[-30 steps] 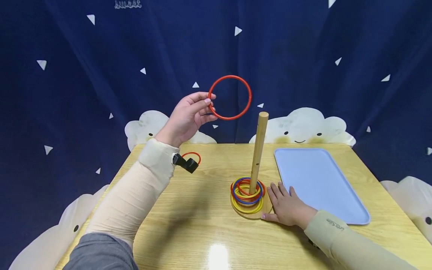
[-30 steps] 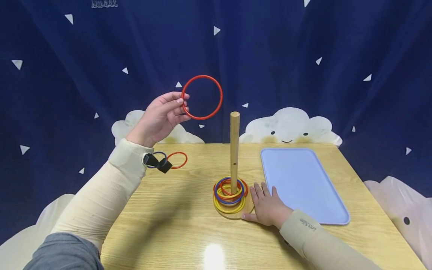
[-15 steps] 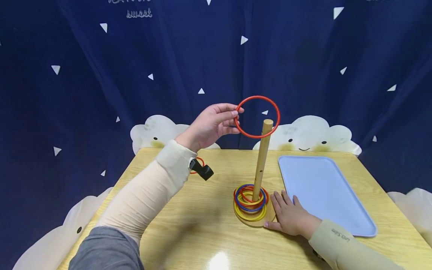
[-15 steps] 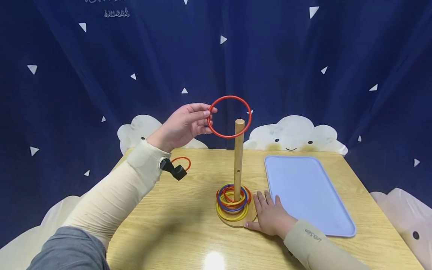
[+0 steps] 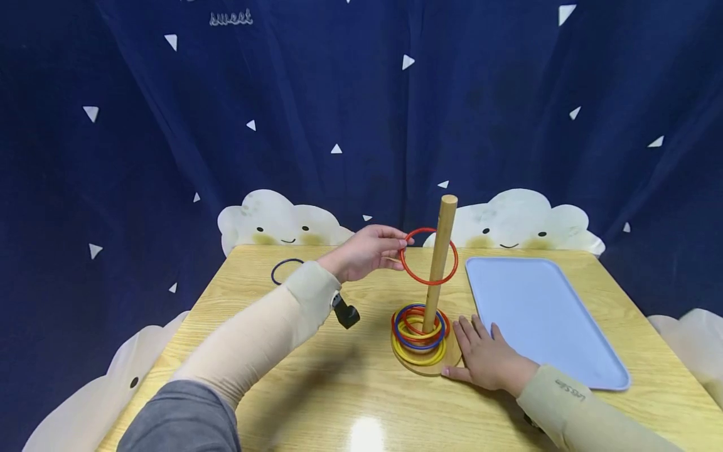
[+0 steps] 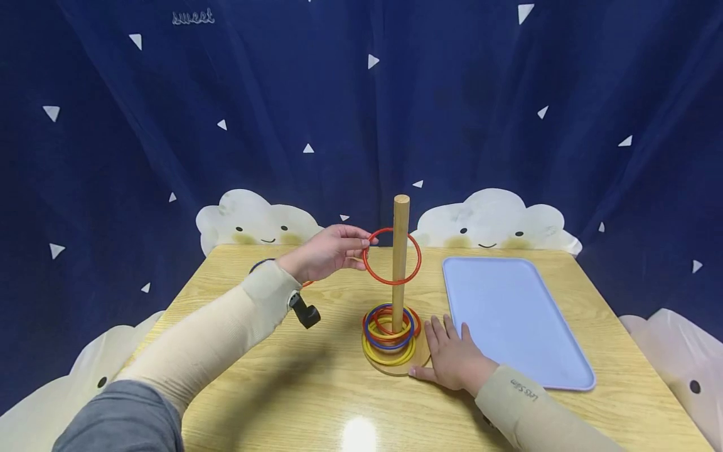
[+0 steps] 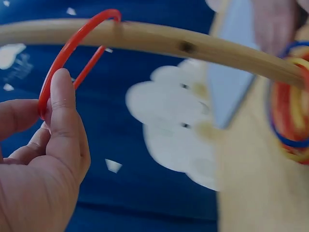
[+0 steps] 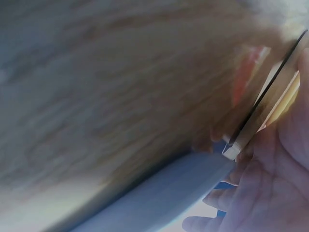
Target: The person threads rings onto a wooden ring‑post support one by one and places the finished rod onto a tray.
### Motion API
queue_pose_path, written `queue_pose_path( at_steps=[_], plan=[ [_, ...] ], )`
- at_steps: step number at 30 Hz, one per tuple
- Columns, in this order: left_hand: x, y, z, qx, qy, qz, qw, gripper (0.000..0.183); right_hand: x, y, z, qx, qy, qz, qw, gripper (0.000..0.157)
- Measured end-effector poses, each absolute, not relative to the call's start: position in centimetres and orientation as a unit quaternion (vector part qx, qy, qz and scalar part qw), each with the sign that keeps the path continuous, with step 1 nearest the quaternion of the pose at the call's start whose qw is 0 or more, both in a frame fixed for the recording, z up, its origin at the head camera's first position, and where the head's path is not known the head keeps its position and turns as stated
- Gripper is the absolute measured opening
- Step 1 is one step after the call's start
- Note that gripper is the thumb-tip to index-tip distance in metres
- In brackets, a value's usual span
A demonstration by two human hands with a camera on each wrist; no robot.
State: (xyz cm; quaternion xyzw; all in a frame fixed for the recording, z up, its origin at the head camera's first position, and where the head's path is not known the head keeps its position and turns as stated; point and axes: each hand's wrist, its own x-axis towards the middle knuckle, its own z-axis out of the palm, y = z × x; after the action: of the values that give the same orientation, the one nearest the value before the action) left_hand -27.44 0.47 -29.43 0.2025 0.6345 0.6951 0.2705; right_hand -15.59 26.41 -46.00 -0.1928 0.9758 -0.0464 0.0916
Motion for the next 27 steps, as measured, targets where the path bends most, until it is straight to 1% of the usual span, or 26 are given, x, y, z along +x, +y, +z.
queue_pose_path(
  at_steps=[3, 7, 14, 16, 21, 27],
  plan=[
    [-28.0, 0.3, -32.1, 0.184, 0.645, 0.683, 0.290, 0.023, -15.7, 26.6, -46.2, -0.190, 0.977, -0.047, 0.089, 0.112],
    [-28.4, -0.1, -35.3, 0.164, 0.663, 0.662, 0.309, 0.019, -15.8, 26.7, -46.7, -0.189, 0.978, -0.038, 0.083, 0.113],
    [-28.3, 0.0, -39.5, 0.148, 0.673, 0.649, 0.323, 0.015, -15.5, 26.0, -45.5, -0.180, 0.978, -0.037, 0.101, 0.108],
    [-28.3, 0.1, -40.4, 0.143, 0.673, 0.647, 0.328, 0.017, -15.4, 25.9, -45.2, -0.180, 0.977, -0.044, 0.100, 0.106],
    [-28.3, 0.1, -42.1, 0.132, 0.692, 0.626, 0.333, 0.026, -15.6, 26.0, -45.5, -0.182, 0.978, -0.043, 0.093, 0.107],
    [-28.7, -1.0, -43.1, 0.121, 0.705, 0.615, 0.332, 0.026, -15.9, 26.5, -46.7, -0.189, 0.979, -0.036, 0.073, 0.112]
  ],
)
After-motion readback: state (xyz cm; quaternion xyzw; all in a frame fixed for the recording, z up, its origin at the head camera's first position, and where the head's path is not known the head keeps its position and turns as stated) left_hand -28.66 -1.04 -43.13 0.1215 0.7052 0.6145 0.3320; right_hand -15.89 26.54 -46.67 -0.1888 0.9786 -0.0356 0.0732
